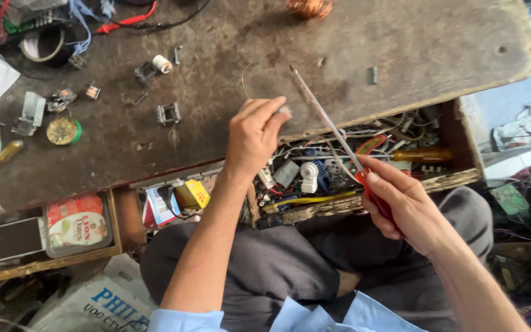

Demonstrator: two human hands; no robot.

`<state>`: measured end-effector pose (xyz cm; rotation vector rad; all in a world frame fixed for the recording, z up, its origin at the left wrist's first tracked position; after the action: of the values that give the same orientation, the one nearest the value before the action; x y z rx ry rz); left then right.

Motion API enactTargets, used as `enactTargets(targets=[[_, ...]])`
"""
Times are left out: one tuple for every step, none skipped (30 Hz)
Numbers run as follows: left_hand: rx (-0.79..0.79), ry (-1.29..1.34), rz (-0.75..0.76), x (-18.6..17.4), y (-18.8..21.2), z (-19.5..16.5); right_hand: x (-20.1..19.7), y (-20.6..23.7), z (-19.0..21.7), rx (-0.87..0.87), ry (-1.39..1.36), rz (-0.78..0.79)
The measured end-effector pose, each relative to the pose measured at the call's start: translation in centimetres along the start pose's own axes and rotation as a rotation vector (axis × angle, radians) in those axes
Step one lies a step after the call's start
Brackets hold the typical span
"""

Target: The person sits cross-legged and winds copper wire by hand into a small coil. They then pick up a small cylindrical component, use a screwdriver to adjust it, and continue winding additional wire around the component.

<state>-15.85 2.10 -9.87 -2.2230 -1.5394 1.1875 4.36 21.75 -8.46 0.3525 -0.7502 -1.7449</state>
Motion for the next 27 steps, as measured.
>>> enactTargets(targets=[[-0.013,-0.006,-0.014,-0.2,-0.1,0.0,-0.9,0.6,-0.6,0.021,-0.008,-0.008],[-0.025,-0.013,-0.027,-0.4,-0.3,0.0,-1.9,1.5,-0.7,-0.060,0.154,-0.043],[-0.073,0.028,-0.018,-0.4,-0.4,0.1,-2.8,2.6,-0.5,-0.137,0.319,-0.077],[-0.125,0.065,-0.007,-0.5,-0.6,0.2,-3.8,3.5,-0.1,-0.210,0.484,-0.107],[-0.180,0.101,0.003,-0.6,-0.7,0.4,-4.9,4.3,0.7,-0.316,0.735,-0.150],[-0.245,0.160,0.019,-0.7,-0.8,0.7,-5.9,5.0,1.7,-0.423,0.986,-0.191],[-0.306,0.221,0.035,-0.7,-0.8,1.0,-6.7,5.3,2.5,-0.533,1.236,-0.235],[-0.363,0.283,0.050,-0.6,-0.8,1.4,-7.3,5.0,2.9,-0.578,1.299,-0.196],[-0.372,0.291,0.054,-0.7,-0.8,1.6,-7.9,4.3,3.3,-0.624,1.361,-0.157],[-0.382,0.298,0.058,-0.7,-0.8,1.8,-8.3,3.6,3.7,-0.667,1.423,-0.118],[-0.393,0.305,0.063,-0.6,-0.7,2.0,-8.2,2.6,3.9,-0.729,1.462,-0.074],[-0.397,0.314,0.062,-0.6,-0.6,2.2,-7.8,1.4,4.1,-0.791,1.500,-0.028],[-0.403,0.322,0.059,-0.5,-0.5,2.4,-7.3,0.5,4.3,-0.853,1.537,0.022],[-0.408,0.330,0.056,-0.5,-0.5,2.5,-7.0,0.0,5.0,-0.966,1.462,-0.012],[-0.390,0.341,0.050,-0.4,-0.4,2.4,-6.4,-0.3,5.8,-1.074,1.385,-0.045],[-0.375,0.352,0.044,-0.5,-0.5,2.4,-5.8,-0.6,6.6,-1.177,1.304,-0.077],[-0.364,0.361,0.037,-0.5,-0.5,2.3,-5.5,-1.6,7.4,-1.097,1.279,-0.177],[-0.374,0.338,0.034,-0.5,-0.5,2.2,-5.1,-2.5,8.3,-1.013,1.252,-0.277],[-0.377,0.320,0.033,-0.5,-0.5,2.1,-4.8,-3.5,9.1,-0.929,1.225,-0.382],[-0.375,0.302,0.031,-0.5,-0.6,2.0,-4.1,-4.6,9.6,-0.897,1.177,-0.414],[-0.381,0.322,0.025,-0.5,-0.7,1.9,-3.3,-5.7,10.0,-0.865,1.127,-0.443],[-0.391,0.343,0.017,-0.4,-0.7,1.9,-2.9,-6.7,10.2,-0.830,1.079,-0.468],[-0.404,0.364,0.007,-0.4,-0.7,1.9,-2.3,-7.2,10.4,-0.875,1.130,-0.525],[-0.358,0.322,-0.010,-0.4,-0.8,1.7,-1.7,-7.7,10.5,-0.921,1.183,-0.580],[-0.314,0.280,-0.030,-0.5,-0.8,1.5,-1.2,-8.1,10.6,-0.968,1.237,-0.632],[-0.271,0.236,-0.052,-0.6,-0.9,1.4,-0.9,-8.4,10.5,-0.993,1.217,-0.616],[-0.240,0.229,-0.070,-0.6,-0.9,1.4,-0.7,-8.6,10.6,-1.019,1.196,-0.597]])
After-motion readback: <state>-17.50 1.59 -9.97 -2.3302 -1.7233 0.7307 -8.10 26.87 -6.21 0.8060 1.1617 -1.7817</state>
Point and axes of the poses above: each hand's wrist, its own y-axis away from the middle knuckle, its own x-axis out of the palm, z = x × y, the point moved 4 cm from there along -y, towards the middle knuckle, and after that the axes turned 1 degree about z, right-handed, at the moved point
